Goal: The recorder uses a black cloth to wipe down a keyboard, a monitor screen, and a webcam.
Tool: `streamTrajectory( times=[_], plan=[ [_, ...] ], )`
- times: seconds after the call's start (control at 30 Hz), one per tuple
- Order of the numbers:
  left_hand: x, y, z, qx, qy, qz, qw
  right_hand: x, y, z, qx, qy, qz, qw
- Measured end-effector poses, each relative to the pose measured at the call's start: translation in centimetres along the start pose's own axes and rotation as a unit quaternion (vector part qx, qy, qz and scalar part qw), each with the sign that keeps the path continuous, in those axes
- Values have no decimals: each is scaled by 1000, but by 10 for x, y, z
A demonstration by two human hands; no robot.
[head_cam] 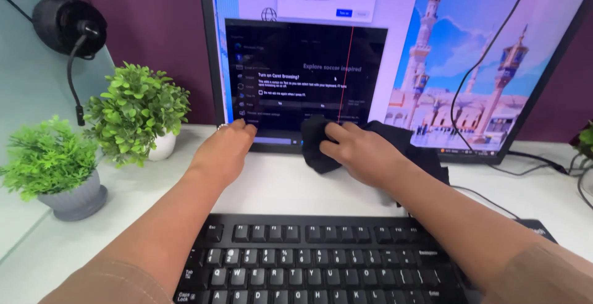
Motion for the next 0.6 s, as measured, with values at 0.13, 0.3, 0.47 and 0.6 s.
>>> streamTrajectory(
  times=[0.13, 0.3, 0.47, 0.6],
  plan=[
    [0, -3, -2, -1, 14, -1, 1000, 20, 18, 10, -9, -23, 4, 1000],
    [3, -2, -3, -3, 12, -20, 1000, 69, 69, 2, -49, -108, -97, 988],
    [4, -3, -5, -14, 3, -26, 1000, 66, 68, -8, -83, -138, -157, 974],
    [5, 6, 3, -28, -29, -17, 999, 19, 23, -15, -85, -103, -97, 986]
  ],
)
Point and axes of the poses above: each hand's wrist, its own x-axis away from the middle knuckle, its own z-axis out of the back of the hand, y = z × x, the point moved 7 cm from there along -x, towards the middle knuckle, and after that the axes turned 1 degree about -z, right-handed, at the moved point
